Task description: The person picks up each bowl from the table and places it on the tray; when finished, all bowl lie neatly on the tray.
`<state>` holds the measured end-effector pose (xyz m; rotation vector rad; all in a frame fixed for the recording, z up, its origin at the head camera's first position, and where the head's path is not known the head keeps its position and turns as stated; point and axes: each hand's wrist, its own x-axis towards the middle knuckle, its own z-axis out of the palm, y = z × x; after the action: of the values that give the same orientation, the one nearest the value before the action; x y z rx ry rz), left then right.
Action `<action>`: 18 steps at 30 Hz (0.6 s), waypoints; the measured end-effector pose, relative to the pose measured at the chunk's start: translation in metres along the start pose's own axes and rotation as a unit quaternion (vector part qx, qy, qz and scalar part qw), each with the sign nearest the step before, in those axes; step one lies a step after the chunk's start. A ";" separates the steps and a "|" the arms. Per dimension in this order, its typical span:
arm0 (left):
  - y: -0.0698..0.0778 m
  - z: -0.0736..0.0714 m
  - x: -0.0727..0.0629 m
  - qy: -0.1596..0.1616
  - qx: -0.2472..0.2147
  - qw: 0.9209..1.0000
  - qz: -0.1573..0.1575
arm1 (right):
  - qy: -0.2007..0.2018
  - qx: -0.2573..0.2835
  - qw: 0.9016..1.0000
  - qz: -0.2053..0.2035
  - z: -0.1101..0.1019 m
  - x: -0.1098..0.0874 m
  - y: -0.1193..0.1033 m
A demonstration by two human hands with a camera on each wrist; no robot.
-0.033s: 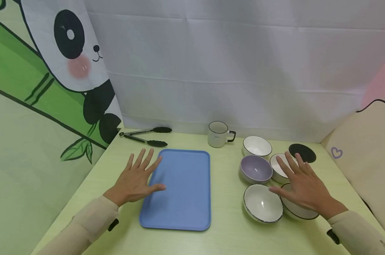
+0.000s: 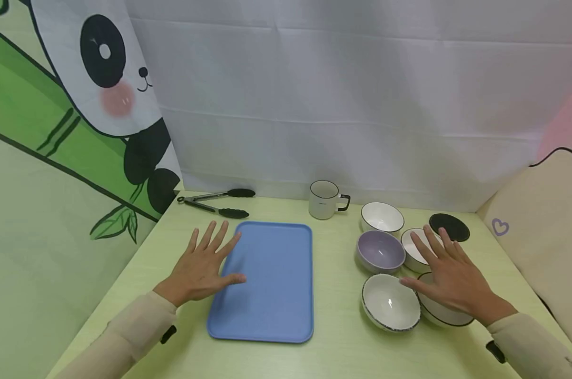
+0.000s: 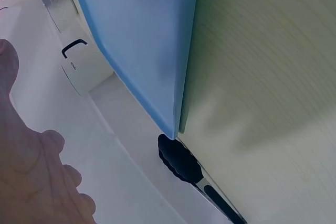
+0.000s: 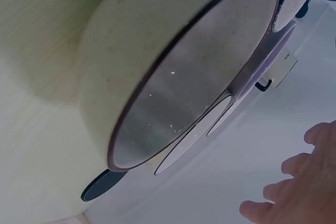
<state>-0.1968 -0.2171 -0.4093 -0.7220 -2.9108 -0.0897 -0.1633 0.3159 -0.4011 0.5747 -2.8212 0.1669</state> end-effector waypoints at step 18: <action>0.008 0.001 -0.030 -0.004 -0.043 0.996 -0.078 | -0.010 0.031 0.998 0.051 0.000 -0.028 0.008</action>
<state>-0.1670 -0.2233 -0.4143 -0.5065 -2.9834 -0.2295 -0.1416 0.3334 -0.4093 0.4493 -2.8753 0.2689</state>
